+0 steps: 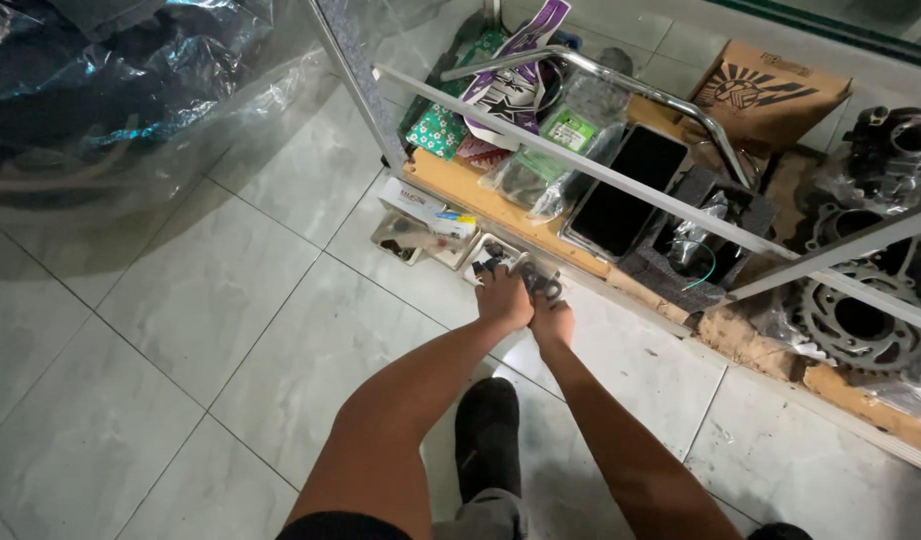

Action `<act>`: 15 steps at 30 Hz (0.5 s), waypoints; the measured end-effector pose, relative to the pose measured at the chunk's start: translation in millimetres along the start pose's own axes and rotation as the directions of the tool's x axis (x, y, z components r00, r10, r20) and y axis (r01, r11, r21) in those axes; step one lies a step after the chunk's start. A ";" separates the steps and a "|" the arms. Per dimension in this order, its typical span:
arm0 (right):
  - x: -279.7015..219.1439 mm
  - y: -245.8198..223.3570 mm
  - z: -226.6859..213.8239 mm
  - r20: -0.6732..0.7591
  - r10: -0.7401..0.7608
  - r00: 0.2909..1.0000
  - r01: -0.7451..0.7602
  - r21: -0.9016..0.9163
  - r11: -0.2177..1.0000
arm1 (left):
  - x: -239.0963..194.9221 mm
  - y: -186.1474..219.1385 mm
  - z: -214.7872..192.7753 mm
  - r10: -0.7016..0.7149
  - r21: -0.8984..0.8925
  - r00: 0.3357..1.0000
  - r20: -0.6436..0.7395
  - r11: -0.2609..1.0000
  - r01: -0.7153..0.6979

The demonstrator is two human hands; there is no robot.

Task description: The person organizes various mechanical parts and accessories on a tiled floor and a glass shelf. They handle a patterned cloth, a small box, a metal handlebar, a clutch basket, and several packaged items, placing them on the shelf or floor.

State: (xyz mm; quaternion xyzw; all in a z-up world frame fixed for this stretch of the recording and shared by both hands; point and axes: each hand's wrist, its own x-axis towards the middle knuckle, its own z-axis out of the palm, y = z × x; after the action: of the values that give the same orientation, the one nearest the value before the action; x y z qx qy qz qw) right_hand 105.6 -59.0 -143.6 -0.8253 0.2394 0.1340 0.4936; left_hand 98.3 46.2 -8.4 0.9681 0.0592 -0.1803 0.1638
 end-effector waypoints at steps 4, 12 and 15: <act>0.0 -3.8 -8.4 0.009 -0.030 1.000 0.031 -0.069 0.997 | 3.5 3.7 9.2 -0.042 -0.046 0.999 -0.010 0.998 0.042; -0.6 -6.6 -18.2 -0.006 -0.096 0.995 0.091 -0.283 0.955 | -15.6 4.6 28.6 0.092 0.111 0.969 -0.228 0.991 -0.068; 4.1 -4.0 -21.2 -0.013 -0.139 0.990 0.123 -0.386 0.914 | -12.0 2.2 43.9 0.141 0.119 0.937 -0.320 0.987 -0.108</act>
State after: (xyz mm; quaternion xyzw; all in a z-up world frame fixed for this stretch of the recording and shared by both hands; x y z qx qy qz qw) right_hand 110.9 -77.2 -132.4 -0.9227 0.1625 0.1287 0.3252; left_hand 73.1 28.6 -42.0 0.9933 0.0151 -0.0092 0.1141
